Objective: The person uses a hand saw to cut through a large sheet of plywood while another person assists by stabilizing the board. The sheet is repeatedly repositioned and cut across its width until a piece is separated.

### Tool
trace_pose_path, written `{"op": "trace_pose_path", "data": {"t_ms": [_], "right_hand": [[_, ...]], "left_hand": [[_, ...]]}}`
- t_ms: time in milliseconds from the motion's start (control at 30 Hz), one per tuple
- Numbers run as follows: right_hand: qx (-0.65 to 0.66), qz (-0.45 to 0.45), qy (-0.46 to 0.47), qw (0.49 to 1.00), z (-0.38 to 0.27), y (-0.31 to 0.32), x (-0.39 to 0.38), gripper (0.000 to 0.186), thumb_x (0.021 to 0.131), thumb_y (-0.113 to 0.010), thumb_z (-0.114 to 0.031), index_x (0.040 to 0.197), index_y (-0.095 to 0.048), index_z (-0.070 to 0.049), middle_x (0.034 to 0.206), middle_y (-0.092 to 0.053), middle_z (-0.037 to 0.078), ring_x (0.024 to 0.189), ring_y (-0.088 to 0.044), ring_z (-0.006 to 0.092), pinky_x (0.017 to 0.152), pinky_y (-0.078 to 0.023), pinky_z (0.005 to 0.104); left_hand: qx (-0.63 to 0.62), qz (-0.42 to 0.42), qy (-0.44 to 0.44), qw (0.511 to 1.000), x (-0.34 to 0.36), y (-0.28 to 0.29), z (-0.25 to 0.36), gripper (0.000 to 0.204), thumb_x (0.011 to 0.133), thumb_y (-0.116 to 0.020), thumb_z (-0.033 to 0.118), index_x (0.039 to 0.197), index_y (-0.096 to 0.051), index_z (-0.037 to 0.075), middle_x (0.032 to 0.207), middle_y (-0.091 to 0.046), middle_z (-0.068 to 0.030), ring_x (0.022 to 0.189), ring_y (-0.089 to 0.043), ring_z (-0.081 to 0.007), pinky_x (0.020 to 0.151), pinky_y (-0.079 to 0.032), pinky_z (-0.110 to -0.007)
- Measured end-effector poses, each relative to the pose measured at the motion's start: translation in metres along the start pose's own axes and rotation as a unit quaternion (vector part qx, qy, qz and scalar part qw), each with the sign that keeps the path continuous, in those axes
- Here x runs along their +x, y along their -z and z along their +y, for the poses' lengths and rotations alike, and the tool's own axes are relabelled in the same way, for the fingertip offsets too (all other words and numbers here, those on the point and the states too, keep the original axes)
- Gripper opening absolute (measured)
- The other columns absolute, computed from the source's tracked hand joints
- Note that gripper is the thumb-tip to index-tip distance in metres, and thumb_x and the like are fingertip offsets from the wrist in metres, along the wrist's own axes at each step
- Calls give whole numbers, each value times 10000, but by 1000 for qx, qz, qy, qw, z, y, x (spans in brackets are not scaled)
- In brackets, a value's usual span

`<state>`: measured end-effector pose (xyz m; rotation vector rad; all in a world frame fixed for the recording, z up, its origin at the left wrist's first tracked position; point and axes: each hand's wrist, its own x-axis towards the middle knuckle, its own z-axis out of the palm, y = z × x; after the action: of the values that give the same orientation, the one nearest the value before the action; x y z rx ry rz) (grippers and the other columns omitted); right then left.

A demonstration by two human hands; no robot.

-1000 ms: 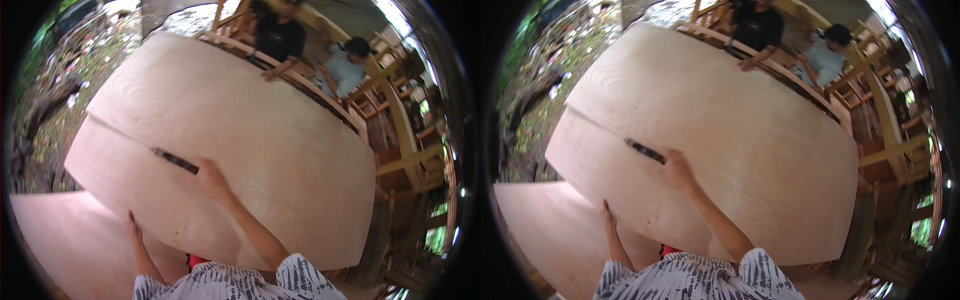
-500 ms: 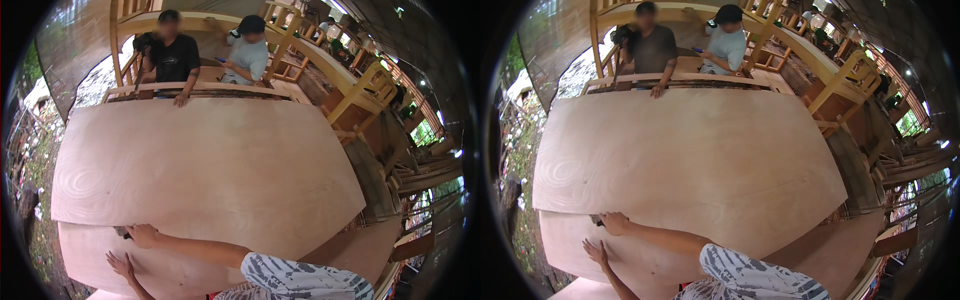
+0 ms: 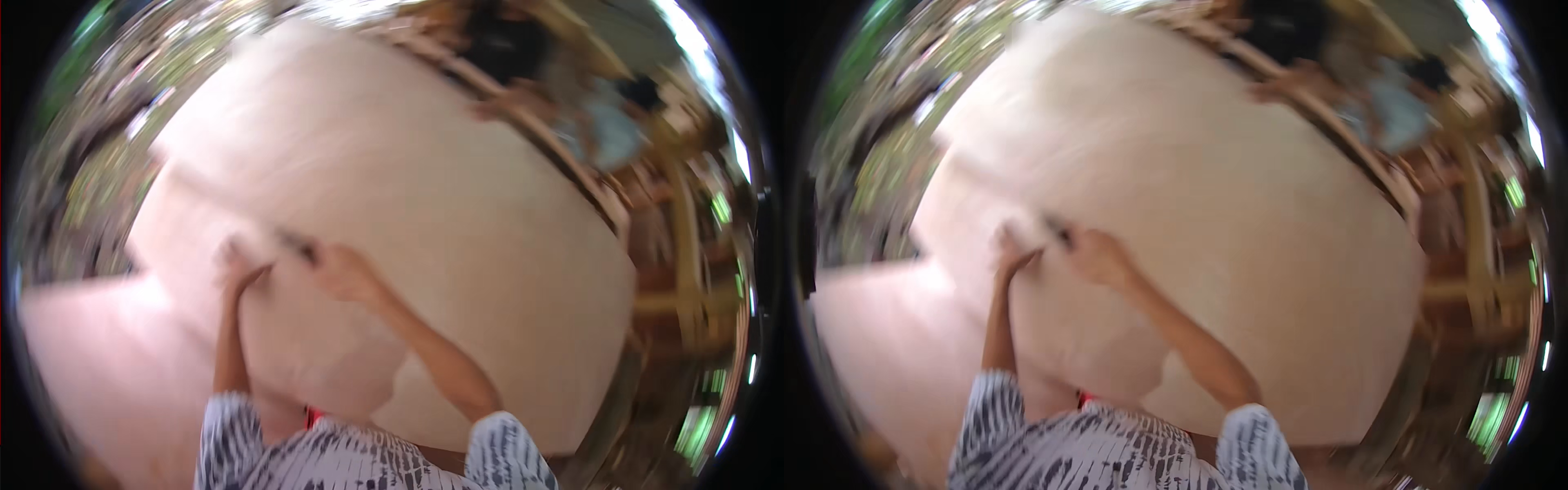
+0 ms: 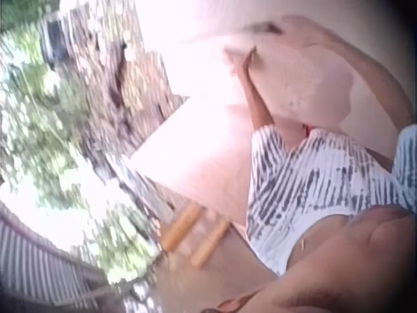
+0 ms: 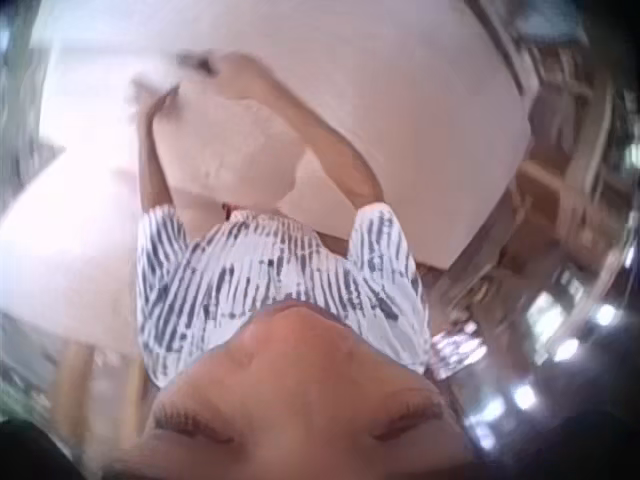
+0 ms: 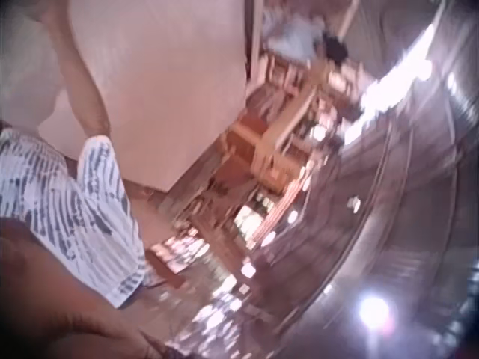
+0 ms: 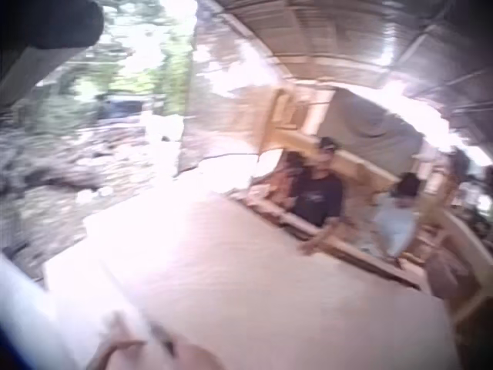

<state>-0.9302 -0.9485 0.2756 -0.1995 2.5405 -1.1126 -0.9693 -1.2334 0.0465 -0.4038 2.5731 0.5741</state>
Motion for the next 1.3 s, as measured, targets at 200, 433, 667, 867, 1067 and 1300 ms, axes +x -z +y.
{"op": "trace_pose_path", "data": {"t_ms": [200, 433, 667, 867, 1067, 1300], "right_hand": [[-25, -60, 32, 997, -70, 81, -83, 532, 993, -667, -257, 1455, -504, -50, 852, -684, 270, 795, -699, 454, 716, -530, 495], [-42, -69, 26, 996, -74, 47, -77, 488, 1003, -643, -208, 1442, -519, -35, 804, -667, 255, 707, -680, 441, 653, -510, 495], [-7, -3, 71, 997, 36, -94, 80, 458, 991, -623, -328, 1364, -604, -63, 991, -732, 278, 902, -728, 454, 781, -581, 546], [-99, -35, 26, 994, -10, -67, 76, 421, 991, -591, -307, 1289, -562, -12, 993, -727, 308, 923, -706, 518, 825, -569, 599], [-104, -42, 42, 993, -20, -72, 67, 431, 992, -587, -315, 1285, -498, -12, 1021, -724, 287, 973, -702, 506, 865, -554, 608], [-112, -52, 26, 992, -19, -68, 62, 446, 985, -580, -365, 1285, -500, -45, 1030, -723, 292, 973, -702, 497, 851, -552, 600]], "left_hand": [[-34, -18, 90, 995, -37, 56, -6, 1549, 607, -887, 723, 1692, 26, 97, 1773, 98, -133, 1580, 116, -528, 1083, -165, -890], [-29, -9, 88, 996, -48, 58, 2, 1610, 567, -904, 736, 1682, 35, 53, 1764, 100, -176, 1573, 96, -551, 1074, -176, -893], [-22, -22, 67, 997, -36, 36, 19, 1674, 527, -930, 725, 1675, 97, 68, 1770, 110, -144, 1583, 98, -525, 1087, -210, -875], [-11, 16, 46, 999, -40, 50, 24, 1632, 532, -995, 558, 1678, 52, 53, 1773, 120, -108, 1584, 85, -524, 1071, -234, -881], [-8, 5, 16, 1000, -26, 50, 27, 1623, 509, -1014, 510, 1679, 11, 46, 1777, 95, -83, 1601, 73, -480, 1049, -265, -891], [3, -14, 15, 1000, -32, 53, 23, 1651, 508, -1000, 581, 1676, 34, 44, 1775, 115, -83, 1594, 110, -488, 1035, -243, -907]]}}
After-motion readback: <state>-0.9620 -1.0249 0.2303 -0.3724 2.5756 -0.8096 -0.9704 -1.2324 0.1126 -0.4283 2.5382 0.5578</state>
